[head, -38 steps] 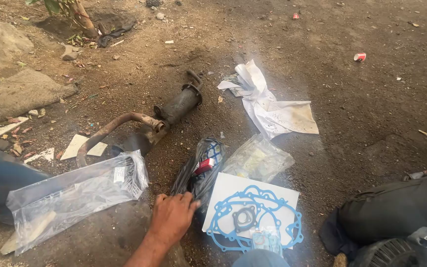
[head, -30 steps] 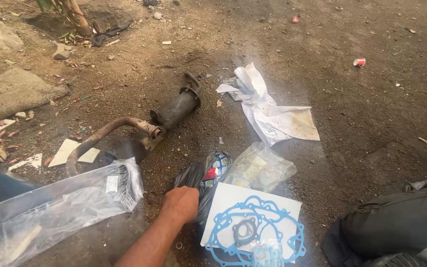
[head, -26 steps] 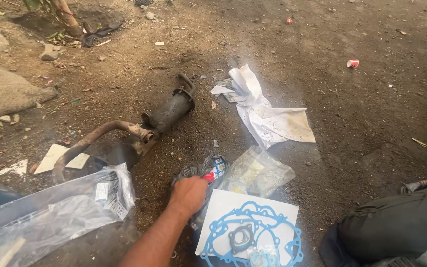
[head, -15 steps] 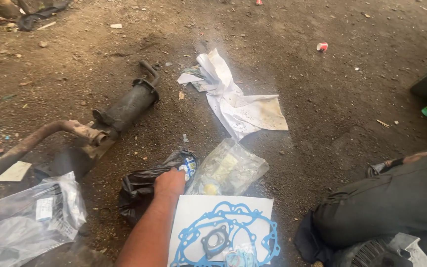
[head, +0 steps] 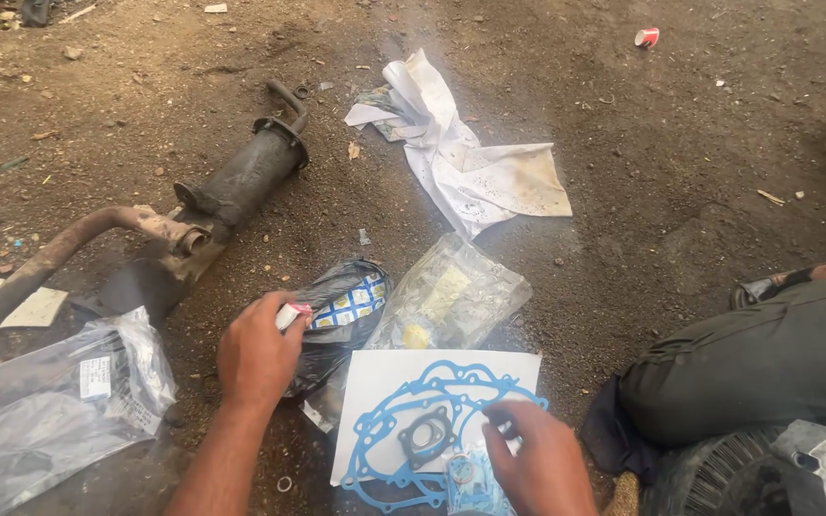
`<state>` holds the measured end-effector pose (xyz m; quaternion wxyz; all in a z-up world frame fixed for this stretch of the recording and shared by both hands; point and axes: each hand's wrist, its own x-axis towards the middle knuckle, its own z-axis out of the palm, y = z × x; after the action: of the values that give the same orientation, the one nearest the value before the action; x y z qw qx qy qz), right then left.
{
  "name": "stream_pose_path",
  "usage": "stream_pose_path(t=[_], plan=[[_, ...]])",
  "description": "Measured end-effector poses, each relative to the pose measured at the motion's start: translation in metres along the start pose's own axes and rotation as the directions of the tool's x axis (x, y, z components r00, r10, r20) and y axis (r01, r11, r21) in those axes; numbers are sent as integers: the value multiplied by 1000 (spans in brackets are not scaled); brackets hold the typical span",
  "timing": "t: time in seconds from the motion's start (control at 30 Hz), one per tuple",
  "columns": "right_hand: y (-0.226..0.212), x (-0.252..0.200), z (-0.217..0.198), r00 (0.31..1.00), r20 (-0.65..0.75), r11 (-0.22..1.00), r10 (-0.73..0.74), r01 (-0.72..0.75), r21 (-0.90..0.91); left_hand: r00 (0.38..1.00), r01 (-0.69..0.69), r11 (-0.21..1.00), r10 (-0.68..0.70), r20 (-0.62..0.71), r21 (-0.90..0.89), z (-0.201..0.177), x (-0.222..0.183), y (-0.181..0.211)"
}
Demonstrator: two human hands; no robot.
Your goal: Applying sealant and installing gaskets onto an engine casing during a mechanical repair.
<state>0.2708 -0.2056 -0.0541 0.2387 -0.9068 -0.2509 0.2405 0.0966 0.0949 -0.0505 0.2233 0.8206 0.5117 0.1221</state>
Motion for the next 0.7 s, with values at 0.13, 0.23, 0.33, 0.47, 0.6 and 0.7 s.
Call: stream_pose_path(t=[0.13,0.23,0.33,0.47,0.6,0.7], plan=[[-54,32,7,962,129,962,-240,254,-101,990,78,996,-73,-121,41,-46,-38,-5],[-70,42,15,895,196,895,-401,429,-123,954,71,865,-205,-221,-496,-41,-58,-40],[-65,53,31,791,202,772,-577,610,-181,892,61,530,-409,-191,-846,-31,-69,-69],[-73,56,37,786,294,760,-544,610,-224,897,21,-193,-430,104,-981,-15,-72,-55],[-66,62,46,748,273,704,-605,663,-254,834,549,392,-308,457,-738,30,-86,-28],[-60,67,55,711,291,660,-640,703,-267,727,578,779,-355,588,-244,54,-98,-11]])
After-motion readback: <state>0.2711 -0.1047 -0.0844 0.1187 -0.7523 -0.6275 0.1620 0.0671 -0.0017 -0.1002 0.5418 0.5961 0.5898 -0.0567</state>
